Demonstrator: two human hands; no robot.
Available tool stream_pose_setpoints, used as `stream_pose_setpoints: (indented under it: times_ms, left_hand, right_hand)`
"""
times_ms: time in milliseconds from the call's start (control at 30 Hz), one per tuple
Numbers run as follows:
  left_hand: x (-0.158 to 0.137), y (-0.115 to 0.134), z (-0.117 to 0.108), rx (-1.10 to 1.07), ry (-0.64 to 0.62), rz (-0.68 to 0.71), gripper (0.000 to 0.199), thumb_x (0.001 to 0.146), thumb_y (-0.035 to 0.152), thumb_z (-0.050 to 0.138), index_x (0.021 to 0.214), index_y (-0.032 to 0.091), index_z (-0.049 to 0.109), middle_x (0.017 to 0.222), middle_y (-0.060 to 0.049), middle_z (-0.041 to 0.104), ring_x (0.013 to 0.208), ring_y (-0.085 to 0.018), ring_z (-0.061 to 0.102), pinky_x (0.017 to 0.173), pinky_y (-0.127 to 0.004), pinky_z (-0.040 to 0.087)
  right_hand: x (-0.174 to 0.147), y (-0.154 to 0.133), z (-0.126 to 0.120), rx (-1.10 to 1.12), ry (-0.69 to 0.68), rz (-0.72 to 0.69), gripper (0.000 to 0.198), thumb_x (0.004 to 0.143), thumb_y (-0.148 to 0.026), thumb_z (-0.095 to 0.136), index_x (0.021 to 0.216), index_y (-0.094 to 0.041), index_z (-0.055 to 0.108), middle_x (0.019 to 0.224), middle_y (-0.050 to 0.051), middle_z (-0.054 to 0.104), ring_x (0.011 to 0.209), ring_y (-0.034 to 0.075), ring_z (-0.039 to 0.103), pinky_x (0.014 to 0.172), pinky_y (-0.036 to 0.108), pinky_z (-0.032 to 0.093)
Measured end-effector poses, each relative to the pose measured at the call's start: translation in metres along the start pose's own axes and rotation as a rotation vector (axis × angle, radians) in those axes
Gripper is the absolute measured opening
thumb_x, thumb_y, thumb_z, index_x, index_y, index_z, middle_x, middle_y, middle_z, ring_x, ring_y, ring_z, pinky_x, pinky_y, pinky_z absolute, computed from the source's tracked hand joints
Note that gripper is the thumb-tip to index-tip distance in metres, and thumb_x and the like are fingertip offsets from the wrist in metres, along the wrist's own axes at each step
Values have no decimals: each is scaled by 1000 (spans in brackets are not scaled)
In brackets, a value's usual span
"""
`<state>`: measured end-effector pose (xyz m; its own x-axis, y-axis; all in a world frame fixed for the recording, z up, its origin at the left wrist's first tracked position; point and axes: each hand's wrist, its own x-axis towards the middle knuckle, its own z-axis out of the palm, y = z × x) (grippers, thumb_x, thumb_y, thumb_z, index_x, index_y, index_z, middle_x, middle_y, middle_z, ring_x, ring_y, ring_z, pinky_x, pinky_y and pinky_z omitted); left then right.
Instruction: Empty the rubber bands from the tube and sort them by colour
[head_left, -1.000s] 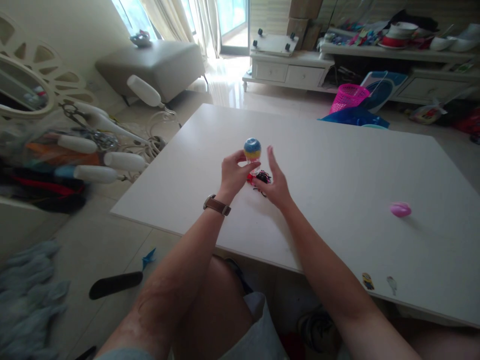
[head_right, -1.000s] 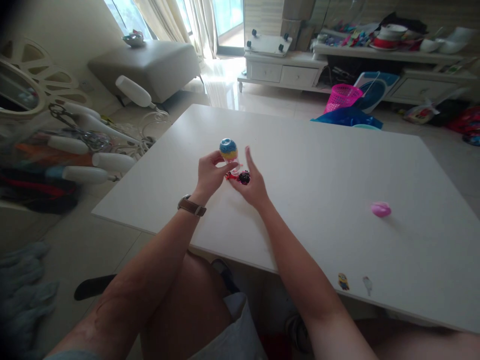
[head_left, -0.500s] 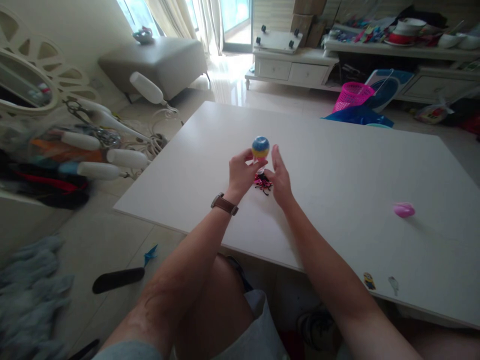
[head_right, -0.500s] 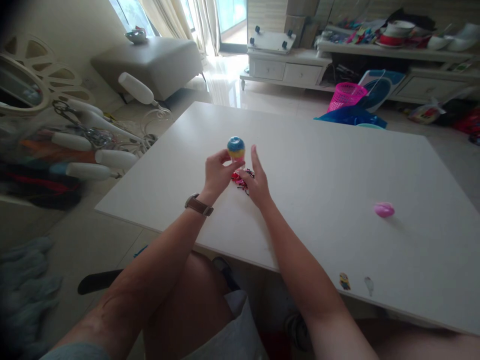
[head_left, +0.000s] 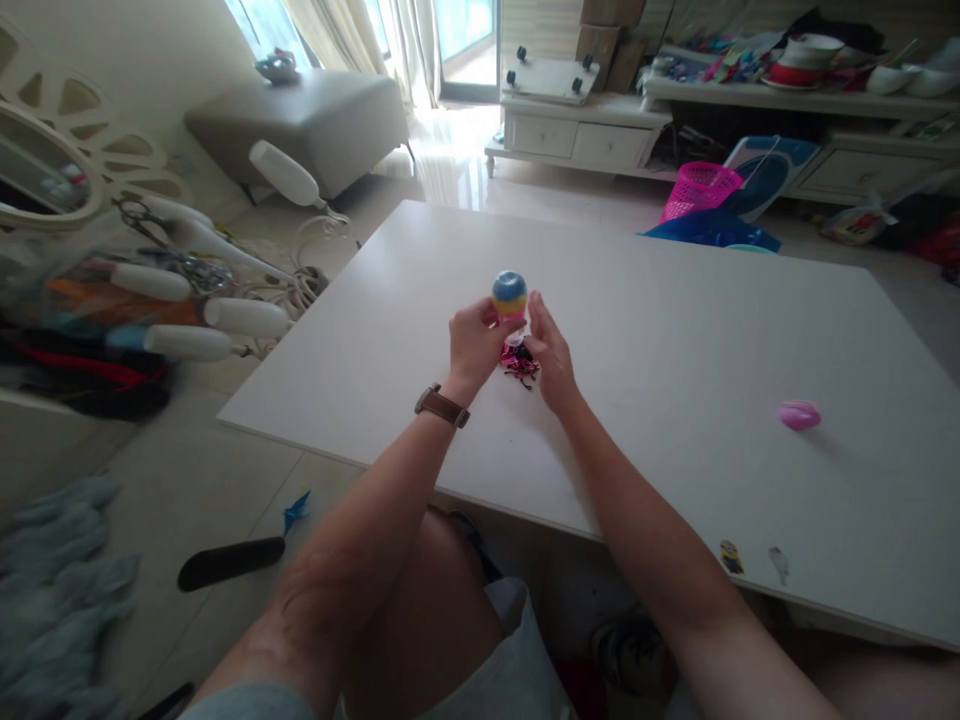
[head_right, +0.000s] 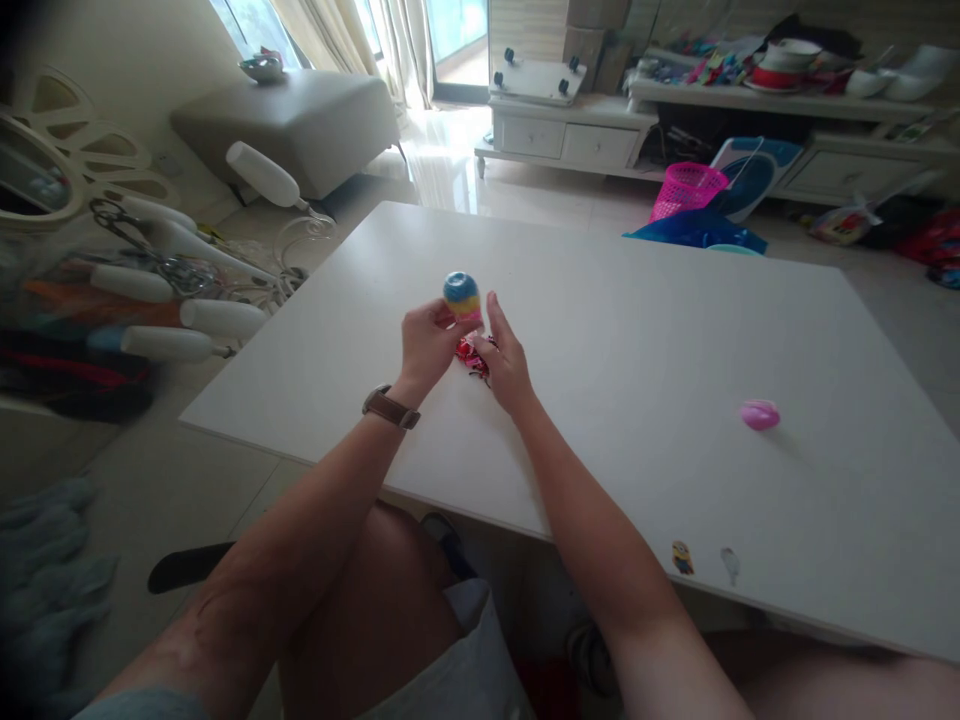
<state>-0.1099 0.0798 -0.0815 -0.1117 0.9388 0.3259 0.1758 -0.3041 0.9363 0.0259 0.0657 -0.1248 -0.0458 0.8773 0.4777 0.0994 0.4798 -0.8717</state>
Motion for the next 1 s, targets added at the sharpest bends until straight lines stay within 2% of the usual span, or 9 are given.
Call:
stream_pose_setpoints:
  times_ms: [100,233,400,533,667,800,833,933,1000]
  left_hand:
    - [2,2,-2,-23,56,8,18,75,25,79,91,19,74,95,-5,78,92,-19,72,85,-32,57]
    - [-1,6,-2,41,-92,1,14,75,25,78,86,18,75,87,-4,78,91,-20,72,84,-33,58]
    - [-1,8,0,-36,45,-18,22,74,26,80,94,17,74,100,-8,78,97,-20,72,86,-31,58]
    - [0,6,0,-57,-102,-60,22,73,29,82,91,18,75,95,-6,79,95,-21,73,84,-33,59]
    - [2,5,-3,-72,21,-19,25,72,26,81,94,17,75,99,-7,78,98,-20,72,88,-32,58]
    - [-2,8,0,-17,-133,-22,20,71,20,78,91,17,76,90,-4,78,93,-21,72,84,-31,57]
    - [-3,9,1,-15,-126,-27,20,71,19,78,91,18,76,91,-4,78,93,-21,72,85,-31,57]
    - [-3,12,2,-50,-10,-32,24,72,21,78,96,19,76,99,-6,78,99,-21,71,87,-31,57]
    - [-3,13,2,-50,-19,-32,25,73,24,79,96,18,75,100,-6,78,101,-21,71,88,-31,57]
  right_hand:
    - [1,-3,-1,26,152,-17,74,95,-65,44,160,-30,32,167,5,35,158,28,25,126,54,28]
    - [1,-6,0,45,-29,44,67,95,-67,44,150,-27,47,151,7,56,146,29,46,121,51,39]
    - [-1,-5,2,62,162,4,72,97,-64,41,159,-30,33,166,4,36,158,27,23,127,54,26]
    - [-3,-5,0,59,-33,14,70,95,-61,49,157,-31,39,164,3,42,155,28,32,127,53,28]
    - [-1,-8,-3,60,128,-18,71,96,-65,43,158,-30,36,165,4,39,156,28,29,126,53,29]
    - [1,-9,-4,39,-15,41,67,95,-67,44,150,-29,48,151,5,56,145,30,47,120,53,39]
    - [2,-8,-4,38,-18,41,67,95,-67,44,150,-28,48,152,5,56,145,30,47,121,53,39]
    - [3,-5,-7,55,131,-4,72,95,-66,44,156,-28,40,162,6,43,155,29,31,126,54,29]
    - [1,-4,-6,55,149,7,71,95,-64,45,157,-29,38,163,5,42,156,30,28,126,55,28]
